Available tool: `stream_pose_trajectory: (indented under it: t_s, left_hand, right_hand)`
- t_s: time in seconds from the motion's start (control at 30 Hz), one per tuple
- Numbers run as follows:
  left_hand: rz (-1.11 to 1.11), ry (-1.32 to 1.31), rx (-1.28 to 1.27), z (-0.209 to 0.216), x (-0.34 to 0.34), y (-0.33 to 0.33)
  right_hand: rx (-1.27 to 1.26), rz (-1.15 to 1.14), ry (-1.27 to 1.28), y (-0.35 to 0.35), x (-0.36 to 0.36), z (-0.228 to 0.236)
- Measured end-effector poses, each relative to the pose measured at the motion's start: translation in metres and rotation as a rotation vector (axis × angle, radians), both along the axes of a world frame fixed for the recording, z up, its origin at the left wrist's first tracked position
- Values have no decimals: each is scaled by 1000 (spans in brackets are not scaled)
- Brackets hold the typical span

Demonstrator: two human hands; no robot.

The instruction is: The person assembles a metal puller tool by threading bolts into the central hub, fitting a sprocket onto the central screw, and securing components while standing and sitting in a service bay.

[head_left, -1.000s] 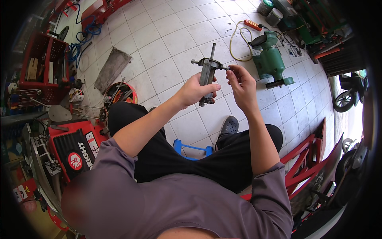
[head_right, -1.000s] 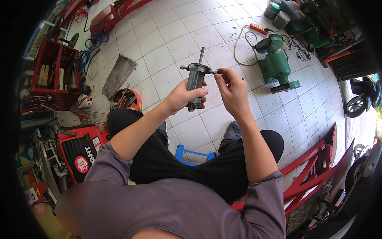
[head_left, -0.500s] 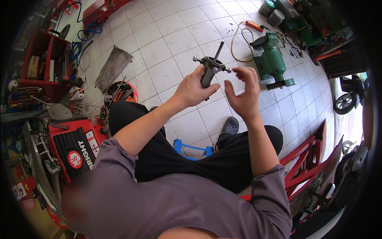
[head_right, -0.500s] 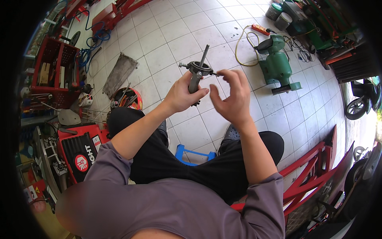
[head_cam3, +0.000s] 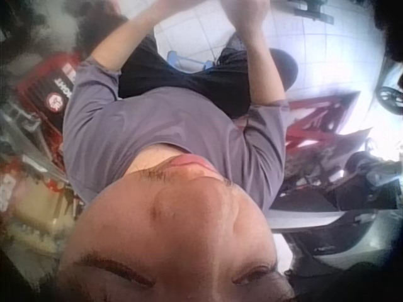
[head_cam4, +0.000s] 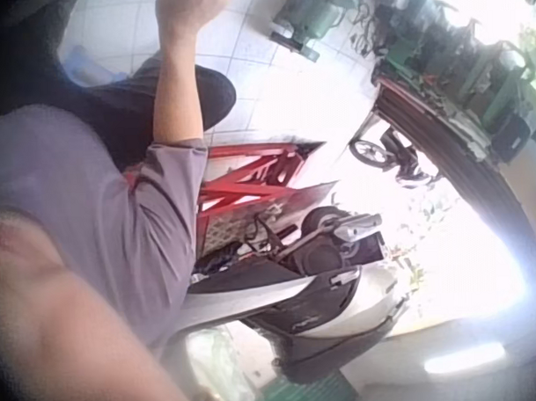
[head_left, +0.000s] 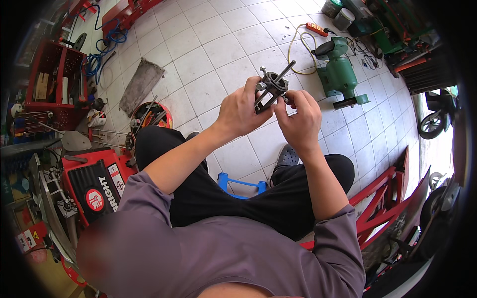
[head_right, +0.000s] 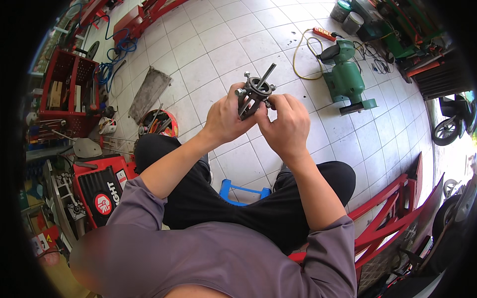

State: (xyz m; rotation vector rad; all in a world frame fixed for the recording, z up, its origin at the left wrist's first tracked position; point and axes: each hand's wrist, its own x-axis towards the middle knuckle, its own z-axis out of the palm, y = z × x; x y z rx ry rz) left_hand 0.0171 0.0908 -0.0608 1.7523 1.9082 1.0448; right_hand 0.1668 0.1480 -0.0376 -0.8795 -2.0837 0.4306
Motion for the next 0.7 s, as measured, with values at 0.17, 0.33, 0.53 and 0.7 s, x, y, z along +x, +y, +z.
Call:
stream_pose_trajectory:
  t_s: [0.17,0.33,0.53,0.7]
  left_hand:
    - [9,-35,35,-4,2,0]
    - [6,-44,190,-7,1,0]
    - [-10,-26,240,-6,-1,-2]
    - [11,78,341,-4,-4,1]
  right_hand:
    - [-33,-43,-59,-2,1,0]
    - [-66,8,27,0,1,-4]
    - [-158,98,108,2,1,-4]
    - [-296,132,172,0,1,-3]
